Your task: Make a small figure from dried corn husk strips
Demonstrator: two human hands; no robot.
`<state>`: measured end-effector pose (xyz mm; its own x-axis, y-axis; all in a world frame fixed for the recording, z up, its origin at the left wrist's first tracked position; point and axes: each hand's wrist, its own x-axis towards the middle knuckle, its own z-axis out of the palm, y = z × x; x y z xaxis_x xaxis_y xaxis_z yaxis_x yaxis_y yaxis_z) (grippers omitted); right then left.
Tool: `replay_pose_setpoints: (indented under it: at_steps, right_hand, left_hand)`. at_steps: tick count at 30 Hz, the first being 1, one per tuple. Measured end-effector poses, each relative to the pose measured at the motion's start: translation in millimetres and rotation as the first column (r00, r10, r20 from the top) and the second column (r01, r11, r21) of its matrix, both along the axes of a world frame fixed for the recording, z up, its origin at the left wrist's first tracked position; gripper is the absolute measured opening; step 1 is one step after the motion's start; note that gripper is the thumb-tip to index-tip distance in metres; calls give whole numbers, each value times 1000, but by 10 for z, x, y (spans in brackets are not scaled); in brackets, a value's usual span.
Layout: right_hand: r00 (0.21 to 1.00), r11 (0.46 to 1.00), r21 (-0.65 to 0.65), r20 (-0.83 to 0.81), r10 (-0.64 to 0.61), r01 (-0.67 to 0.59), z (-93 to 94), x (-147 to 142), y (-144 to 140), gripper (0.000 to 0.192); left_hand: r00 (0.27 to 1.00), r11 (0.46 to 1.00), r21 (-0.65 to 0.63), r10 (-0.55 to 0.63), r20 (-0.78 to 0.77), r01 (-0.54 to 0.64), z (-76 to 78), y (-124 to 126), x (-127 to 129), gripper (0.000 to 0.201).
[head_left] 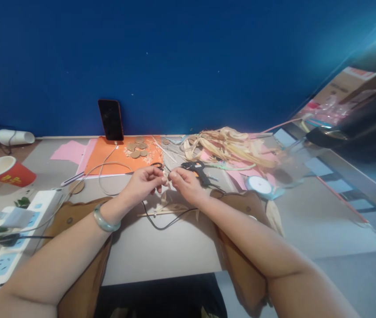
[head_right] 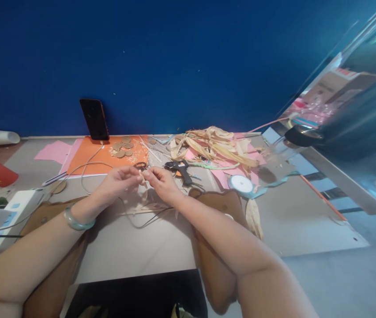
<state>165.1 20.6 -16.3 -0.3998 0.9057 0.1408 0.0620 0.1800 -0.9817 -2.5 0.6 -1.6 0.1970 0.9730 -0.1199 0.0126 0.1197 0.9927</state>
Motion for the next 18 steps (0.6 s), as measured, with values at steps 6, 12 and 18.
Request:
replay_pose_setpoints:
  at_steps: [6, 12, 18]
  right_hand:
    - [998, 1000, 9, 52, 23, -24, -36, -28, -7, 49]
    - [996, 998, 29, 69, 50, -52, -7, -37, -16, 50]
    - [996, 999, 22, 74, 41, -43, 3, -44, -29, 51]
  left_hand:
    - [999, 999, 34, 27, 18, -28, -28, 8, -25, 30]
    - [998, 996, 70, 44, 48, -47, -2, 2, 5, 30]
    - [999, 996, 76, 35, 26, -37, -42, 6, 7, 29]
